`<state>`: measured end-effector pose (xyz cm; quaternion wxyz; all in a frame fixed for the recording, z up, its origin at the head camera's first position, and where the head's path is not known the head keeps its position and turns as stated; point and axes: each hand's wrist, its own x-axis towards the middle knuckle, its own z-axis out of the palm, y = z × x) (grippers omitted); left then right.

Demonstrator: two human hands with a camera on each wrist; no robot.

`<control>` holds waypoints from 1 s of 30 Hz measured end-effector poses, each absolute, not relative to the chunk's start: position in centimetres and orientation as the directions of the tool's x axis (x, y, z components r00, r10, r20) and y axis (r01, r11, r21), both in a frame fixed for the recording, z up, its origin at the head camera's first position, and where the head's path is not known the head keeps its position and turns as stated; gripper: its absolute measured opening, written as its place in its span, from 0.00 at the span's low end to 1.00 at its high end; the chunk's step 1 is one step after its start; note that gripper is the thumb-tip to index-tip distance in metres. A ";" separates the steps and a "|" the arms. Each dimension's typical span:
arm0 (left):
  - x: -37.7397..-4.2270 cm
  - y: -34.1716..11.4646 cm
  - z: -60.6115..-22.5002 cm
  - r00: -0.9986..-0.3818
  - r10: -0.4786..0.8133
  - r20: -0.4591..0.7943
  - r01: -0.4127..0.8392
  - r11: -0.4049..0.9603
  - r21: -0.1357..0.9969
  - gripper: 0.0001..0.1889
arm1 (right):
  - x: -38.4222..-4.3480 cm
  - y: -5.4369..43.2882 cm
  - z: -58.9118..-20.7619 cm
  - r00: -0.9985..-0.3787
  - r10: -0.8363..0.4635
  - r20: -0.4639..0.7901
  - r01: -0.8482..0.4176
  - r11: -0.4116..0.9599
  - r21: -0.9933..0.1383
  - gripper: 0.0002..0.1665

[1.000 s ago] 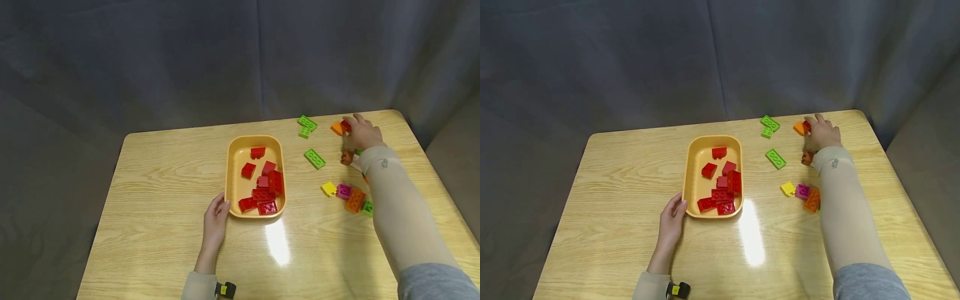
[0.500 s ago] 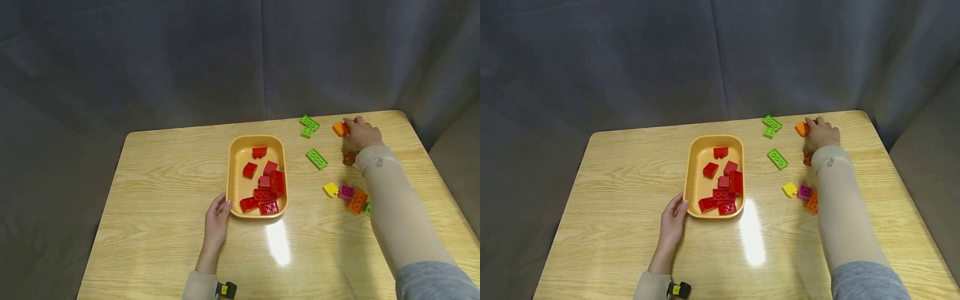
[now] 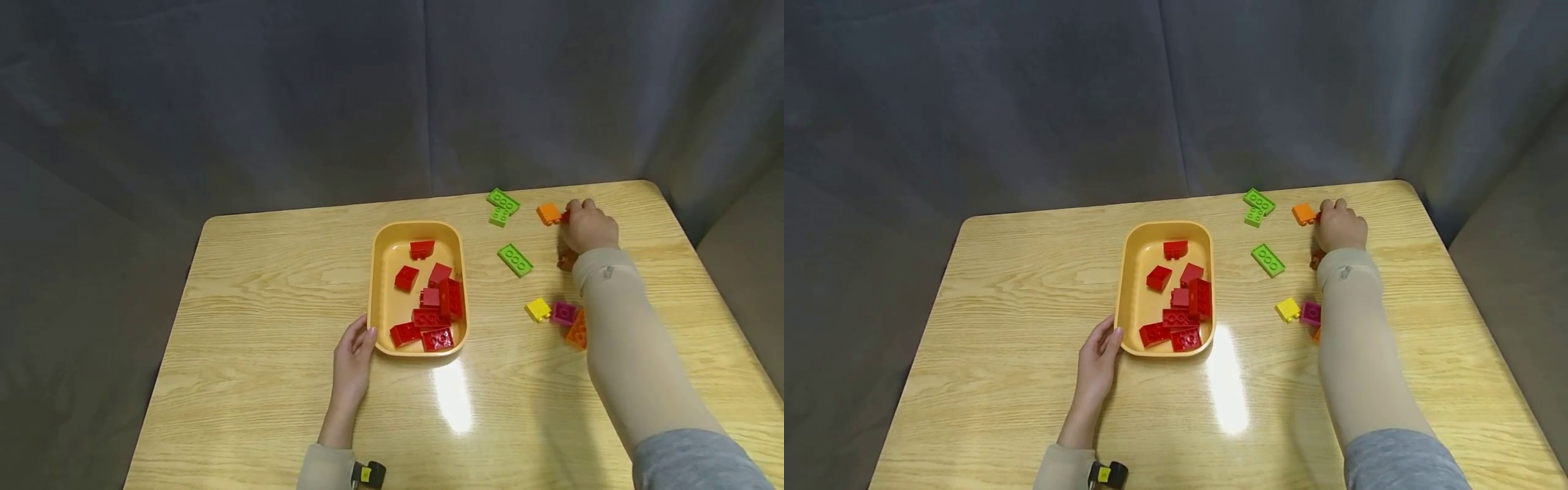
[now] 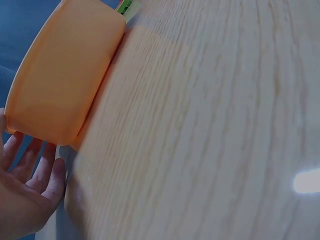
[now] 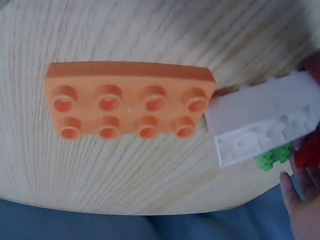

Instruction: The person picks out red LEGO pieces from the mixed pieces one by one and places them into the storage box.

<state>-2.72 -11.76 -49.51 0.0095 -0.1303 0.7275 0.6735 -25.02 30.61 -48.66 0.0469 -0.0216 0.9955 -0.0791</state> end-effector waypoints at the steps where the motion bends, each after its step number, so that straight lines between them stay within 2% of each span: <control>1: -2.8 -11.8 -49.9 -0.966 -0.178 -0.189 -0.201 0.053 0.978 0.21 | -25.0 30.6 -48.8 -0.996 -0.051 -0.076 -0.039 0.989 -0.145 0.26; 6: -3.0 -11.9 -52.1 -0.968 -0.178 -0.178 -0.190 0.054 0.980 0.23 | -24.9 29.8 -49.0 -0.999 -0.051 0.009 -0.051 0.992 -0.113 0.25; 16: -3.0 -12.5 -52.4 -0.969 -0.193 -0.151 -0.171 0.087 0.981 0.23 | -25.0 26.8 -48.5 -0.987 0.114 0.116 0.070 0.940 -0.334 0.24; 24: -2.4 -12.0 -48.6 -0.966 -0.178 -0.189 -0.205 0.074 0.976 0.21 | -24.7 24.3 -47.4 -0.972 0.084 0.222 -0.013 0.916 -0.400 0.23; 30: -2.4 -11.9 -48.3 -0.965 -0.177 -0.196 -0.211 0.072 0.975 0.21 | -23.9 23.0 -47.1 -0.967 -0.008 0.255 -0.115 0.906 -0.408 0.22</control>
